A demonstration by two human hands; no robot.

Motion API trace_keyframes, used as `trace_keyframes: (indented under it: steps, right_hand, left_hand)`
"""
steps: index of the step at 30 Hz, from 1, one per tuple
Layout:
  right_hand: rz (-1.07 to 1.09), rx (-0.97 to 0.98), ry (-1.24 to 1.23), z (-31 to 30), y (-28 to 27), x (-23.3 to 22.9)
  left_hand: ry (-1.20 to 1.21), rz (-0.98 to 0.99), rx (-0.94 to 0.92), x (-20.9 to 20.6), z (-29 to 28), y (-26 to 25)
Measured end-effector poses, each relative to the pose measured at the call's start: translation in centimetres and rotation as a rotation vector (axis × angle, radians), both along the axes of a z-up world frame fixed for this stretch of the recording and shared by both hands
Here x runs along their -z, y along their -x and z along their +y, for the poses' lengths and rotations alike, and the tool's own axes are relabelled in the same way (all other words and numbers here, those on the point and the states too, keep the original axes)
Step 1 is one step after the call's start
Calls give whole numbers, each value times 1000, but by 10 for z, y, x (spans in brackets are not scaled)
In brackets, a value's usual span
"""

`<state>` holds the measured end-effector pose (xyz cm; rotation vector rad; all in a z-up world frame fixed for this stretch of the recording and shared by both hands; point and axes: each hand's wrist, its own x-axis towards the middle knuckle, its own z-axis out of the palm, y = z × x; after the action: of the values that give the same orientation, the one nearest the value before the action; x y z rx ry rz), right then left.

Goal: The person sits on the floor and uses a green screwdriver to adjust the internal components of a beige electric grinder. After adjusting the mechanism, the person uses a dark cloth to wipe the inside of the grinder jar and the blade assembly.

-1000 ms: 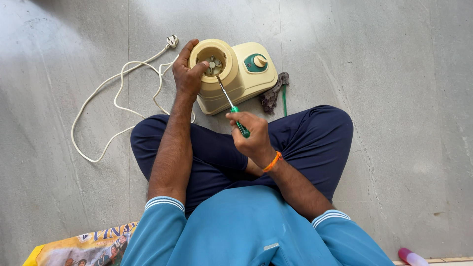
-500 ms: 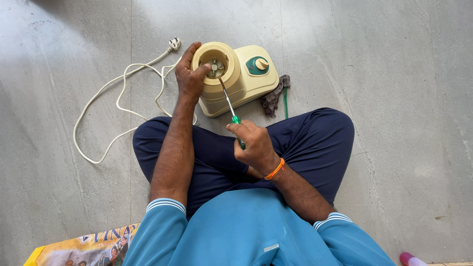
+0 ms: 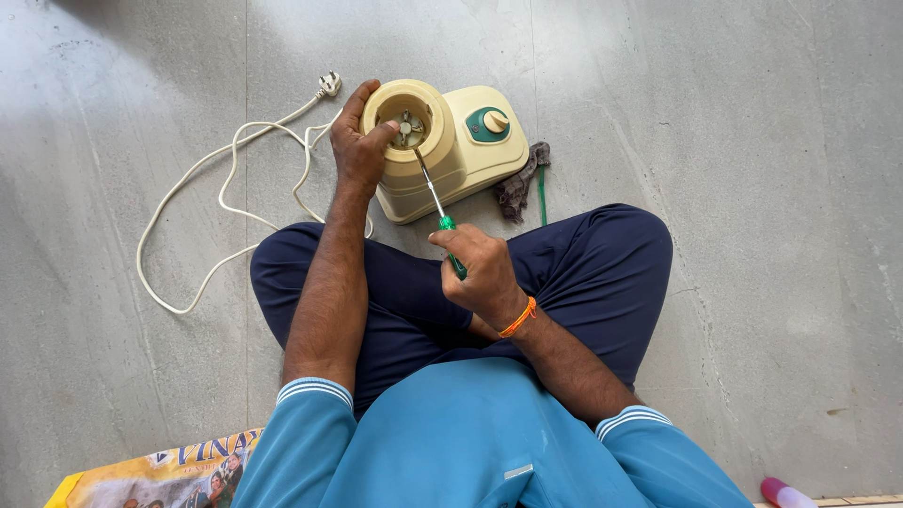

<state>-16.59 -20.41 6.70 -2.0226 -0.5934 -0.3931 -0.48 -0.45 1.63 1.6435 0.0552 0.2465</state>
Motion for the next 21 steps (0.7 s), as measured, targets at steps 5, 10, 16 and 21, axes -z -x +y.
trace_keyframes:
  steps: [5, 10, 16, 21]
  right_hand:
    - [-2, 12, -114, 7, -15, 12]
    - [180, 11, -263, -1, -7, 13]
    - [157, 17, -215, 6, -10, 7]
    - [76, 35, -150, 9, -19, 5]
  left_hand:
    - [-15, -6, 0, 2, 1, 3]
    - [-33, -5, 0, -1, 1, -2]
    - [-26, -58, 6, 1, 2, -5]
    - [8, 14, 16, 9, 4, -2]
